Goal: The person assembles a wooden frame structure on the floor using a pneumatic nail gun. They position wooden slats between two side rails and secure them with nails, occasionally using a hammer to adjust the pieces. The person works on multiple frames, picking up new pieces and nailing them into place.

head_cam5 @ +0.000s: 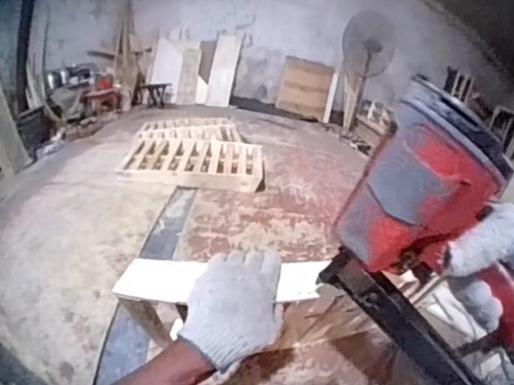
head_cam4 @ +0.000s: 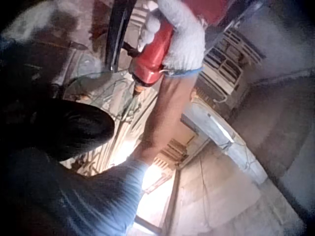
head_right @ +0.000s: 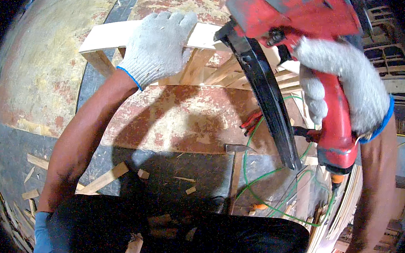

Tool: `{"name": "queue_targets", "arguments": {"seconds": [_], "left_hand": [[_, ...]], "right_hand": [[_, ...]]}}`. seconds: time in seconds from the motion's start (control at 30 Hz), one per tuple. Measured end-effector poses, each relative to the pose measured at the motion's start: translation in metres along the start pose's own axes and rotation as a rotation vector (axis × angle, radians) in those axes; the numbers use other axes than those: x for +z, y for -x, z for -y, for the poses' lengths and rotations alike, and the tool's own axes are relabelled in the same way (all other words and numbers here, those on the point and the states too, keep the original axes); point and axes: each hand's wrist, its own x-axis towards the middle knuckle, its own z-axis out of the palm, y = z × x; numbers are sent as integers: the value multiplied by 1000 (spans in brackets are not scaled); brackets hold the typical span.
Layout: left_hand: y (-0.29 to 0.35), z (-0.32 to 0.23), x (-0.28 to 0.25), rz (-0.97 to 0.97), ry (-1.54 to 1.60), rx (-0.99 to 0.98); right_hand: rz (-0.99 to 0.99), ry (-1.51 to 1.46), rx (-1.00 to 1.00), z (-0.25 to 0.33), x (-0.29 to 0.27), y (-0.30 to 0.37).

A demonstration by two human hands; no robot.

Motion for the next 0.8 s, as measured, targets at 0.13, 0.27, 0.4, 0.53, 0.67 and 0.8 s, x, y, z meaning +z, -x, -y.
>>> {"name": "queue_targets", "arguments": {"seconds": [0.13, 0.27, 0.4, 0.53, 0.67, 0.8], "left_hand": [[4, 7, -7, 11, 32, 39], [9, 16, -5, 50, 0, 27], [13, 51, -28, 238, -36, -53], [12, 66, -29, 252, -14, 37], [8, 59, -24, 68, 74, 178], [36, -21, -25, -72, 485, -115]], "right_hand": [[-71, -115, -5, -17, -3, 18], [-168, -117, 48, -30, -11, 30], [-133, -117, -10, -47, -19, 28], [-161, -140, -29, -56, -19, 26], [-166, -107, 0, -60, -20, 23], [-151, -126, 77, -73, -21, 21]]}}
